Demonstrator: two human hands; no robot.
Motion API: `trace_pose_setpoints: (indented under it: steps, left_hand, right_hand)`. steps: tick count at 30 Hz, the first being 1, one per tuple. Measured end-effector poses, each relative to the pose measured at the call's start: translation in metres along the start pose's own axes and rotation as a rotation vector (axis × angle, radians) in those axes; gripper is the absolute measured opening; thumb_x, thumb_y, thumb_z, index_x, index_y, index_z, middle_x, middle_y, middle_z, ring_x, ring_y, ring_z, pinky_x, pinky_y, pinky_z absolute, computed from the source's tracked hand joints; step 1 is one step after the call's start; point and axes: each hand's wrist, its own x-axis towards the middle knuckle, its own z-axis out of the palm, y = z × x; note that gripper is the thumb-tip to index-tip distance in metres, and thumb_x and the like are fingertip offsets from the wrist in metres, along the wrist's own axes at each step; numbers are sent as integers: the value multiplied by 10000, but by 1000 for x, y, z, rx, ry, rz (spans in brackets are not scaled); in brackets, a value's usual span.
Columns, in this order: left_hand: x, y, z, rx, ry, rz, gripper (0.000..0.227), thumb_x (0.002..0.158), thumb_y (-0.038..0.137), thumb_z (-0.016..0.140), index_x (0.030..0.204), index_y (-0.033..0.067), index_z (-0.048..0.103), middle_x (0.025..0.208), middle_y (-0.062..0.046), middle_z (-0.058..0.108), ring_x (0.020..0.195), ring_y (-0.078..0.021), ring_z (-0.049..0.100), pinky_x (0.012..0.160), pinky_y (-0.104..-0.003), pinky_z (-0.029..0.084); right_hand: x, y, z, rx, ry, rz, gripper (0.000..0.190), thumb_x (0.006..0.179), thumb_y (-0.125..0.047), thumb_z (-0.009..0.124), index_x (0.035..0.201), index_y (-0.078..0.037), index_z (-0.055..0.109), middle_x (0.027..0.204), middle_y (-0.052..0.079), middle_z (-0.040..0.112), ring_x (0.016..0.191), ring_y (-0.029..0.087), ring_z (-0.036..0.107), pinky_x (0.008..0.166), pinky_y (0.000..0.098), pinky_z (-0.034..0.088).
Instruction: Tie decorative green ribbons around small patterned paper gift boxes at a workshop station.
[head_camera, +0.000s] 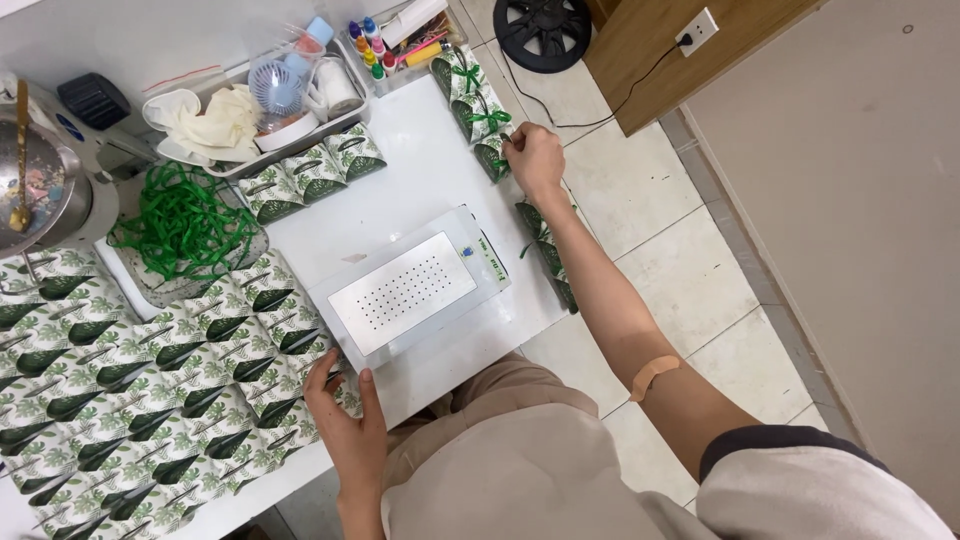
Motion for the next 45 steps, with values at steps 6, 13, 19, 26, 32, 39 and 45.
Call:
trace_pose_setpoints:
  steps: [6, 13, 19, 26, 32, 39, 45]
  left_hand:
    - [0, -1, 0, 6, -12, -21, 445, 1022, 116, 625, 1414, -19, 464, 1442, -212, 487, 1320, -319, 493, 1023, -422, 481]
    - [0, -1, 1, 16, -12, -9, 453, 1020, 129, 625, 1415, -21, 463, 1438, -215, 496, 1317, -319, 495, 1022, -424, 484]
    - [0, 1, 0, 28, -20, -3, 451, 1030, 132, 621, 1421, -21, 454, 1438, -222, 490, 1325, -328, 494, 1031, -432, 481]
    - [-1, 0, 0, 34, -20, -7, 451, 1025, 132, 623, 1416, -22, 460, 1435, -221, 494, 1320, -331, 494, 1033, -435, 474]
    - [-2, -4, 0, 33, -27, -12, 454, 1031, 140, 618, 1420, -23, 452, 1439, -223, 488, 1320, -328, 495, 1027, -428, 475]
    - [-2, 3, 3, 3, -42, -18, 464, 1023, 139, 629, 1422, -27, 461, 1436, -233, 488, 1320, -347, 485, 1044, -452, 453]
    - [-5, -3, 11, 58, -61, -4, 460, 1031, 154, 632, 1422, -21, 464, 1431, -230, 481, 1327, -335, 495, 1019, -429, 491]
  right_hand:
    - [2, 0, 5, 16, 28, -19, 135, 775, -127, 805, 849, -33, 741, 807, 117, 755, 733, 280, 735, 683, 401, 571]
    - [5, -1, 8, 11, 35, -19, 131, 776, -121, 803, 838, -24, 740, 796, 129, 750, 722, 288, 732, 680, 401, 572]
    - [6, -4, 8, 24, 17, -19, 122, 778, -105, 799, 836, -17, 738, 789, 130, 749, 705, 272, 735, 673, 394, 574]
    - [5, -5, 1, 10, 16, -39, 165, 773, -147, 817, 855, -20, 752, 790, 130, 747, 704, 274, 724, 673, 397, 569]
    - [-12, -4, -43, 37, 64, -76, 334, 807, -317, 860, 961, -35, 769, 811, 114, 737, 712, 252, 705, 663, 394, 550]
    - [-69, 13, -104, -24, -55, -75, 365, 780, -329, 866, 1017, -69, 767, 856, 74, 726, 730, 237, 688, 658, 389, 530]
    - [-96, 51, -74, -169, -1, -203, 338, 737, -250, 877, 1003, -73, 770, 833, 84, 721, 806, 274, 672, 711, 422, 529]
